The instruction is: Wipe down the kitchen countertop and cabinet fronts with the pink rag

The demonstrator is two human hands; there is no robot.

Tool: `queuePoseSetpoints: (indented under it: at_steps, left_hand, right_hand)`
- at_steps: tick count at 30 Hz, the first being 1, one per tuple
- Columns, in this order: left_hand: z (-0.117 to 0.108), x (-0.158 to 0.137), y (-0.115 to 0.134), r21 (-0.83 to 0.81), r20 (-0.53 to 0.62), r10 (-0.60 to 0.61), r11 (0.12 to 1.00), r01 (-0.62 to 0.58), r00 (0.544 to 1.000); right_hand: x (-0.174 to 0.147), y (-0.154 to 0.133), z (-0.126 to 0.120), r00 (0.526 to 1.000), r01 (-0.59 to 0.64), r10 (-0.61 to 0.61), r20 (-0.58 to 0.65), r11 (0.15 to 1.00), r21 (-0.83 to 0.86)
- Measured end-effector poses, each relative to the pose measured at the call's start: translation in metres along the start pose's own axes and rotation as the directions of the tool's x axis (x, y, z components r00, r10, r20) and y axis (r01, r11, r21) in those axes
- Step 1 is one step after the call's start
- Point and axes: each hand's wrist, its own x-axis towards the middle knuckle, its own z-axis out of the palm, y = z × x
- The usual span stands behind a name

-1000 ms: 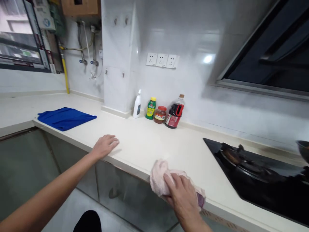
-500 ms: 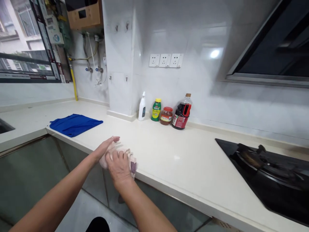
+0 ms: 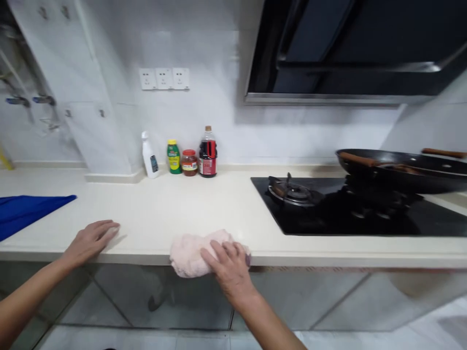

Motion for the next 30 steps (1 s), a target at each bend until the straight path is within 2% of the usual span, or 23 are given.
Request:
queuePoseSetpoints:
  at_steps: [2,4,7,10,13,17,18,19,20,22,27,28,30]
  left_hand:
    - [0.006,0.005,0.016,0.034,-0.019,0.081,0.996,-0.080,0.997]
    - [0.015,0.010,0.044,0.036,-0.019,0.218,0.976,-0.217,0.976]
    - [0.032,0.014,0.103,-0.012,0.023,0.419,0.908,-0.419,0.908]
    - [0.047,0.016,0.161,-0.042,0.071,0.564,0.826,-0.563,0.822]
    - [0.058,0.016,0.194,-0.026,0.090,0.635,0.771,-0.636,0.767]
    - [0.064,0.019,0.200,-0.002,0.069,0.661,0.749,-0.662,0.747]
    - [0.065,0.020,0.198,0.004,0.062,0.663,0.747,-0.664,0.746]
    - [0.067,0.021,0.196,0.010,0.057,0.664,0.747,-0.665,0.746]
    - [0.068,0.023,0.194,0.015,0.054,0.663,0.747,-0.665,0.746]
    - [0.072,0.025,0.190,0.023,0.049,0.659,0.750,-0.661,0.750]
    - [0.082,0.030,0.181,0.032,0.035,0.656,0.753,-0.657,0.754]
    - [0.083,0.031,0.180,0.035,0.041,0.652,0.756,-0.654,0.757]
    - [0.084,0.032,0.177,0.047,0.056,0.639,0.766,-0.641,0.767]
  right_hand:
    - [-0.033,0.044,-0.012,0.994,-0.107,0.107,-0.008,0.992,-0.064]
    - [-0.062,0.084,-0.024,0.977,-0.212,0.212,-0.020,0.969,-0.128]
    - [-0.100,0.137,-0.038,0.947,-0.322,0.311,-0.083,0.920,-0.224]
    - [-0.133,0.185,-0.050,0.897,-0.439,0.395,-0.197,0.849,-0.295]
    - [-0.161,0.231,-0.063,0.819,-0.574,0.517,-0.248,0.739,-0.353]
    - [-0.178,0.269,-0.079,0.629,-0.768,0.723,-0.286,0.521,-0.372]
    - [-0.176,0.270,-0.081,0.604,-0.788,0.743,-0.289,0.499,-0.361]
    - [-0.172,0.267,-0.081,0.602,-0.790,0.746,-0.285,0.504,-0.348]
    - [-0.165,0.260,-0.081,0.620,-0.778,0.735,-0.275,0.531,-0.335]
    - [-0.148,0.232,-0.076,0.684,-0.728,0.685,-0.249,0.620,-0.294]
    - [-0.091,0.128,-0.056,0.854,-0.507,0.486,-0.186,0.857,-0.089]
    - [-0.079,0.111,-0.053,0.882,-0.449,0.436,-0.182,0.893,-0.040]
    - [-0.059,0.088,-0.048,0.903,-0.374,0.373,-0.212,0.927,0.040]
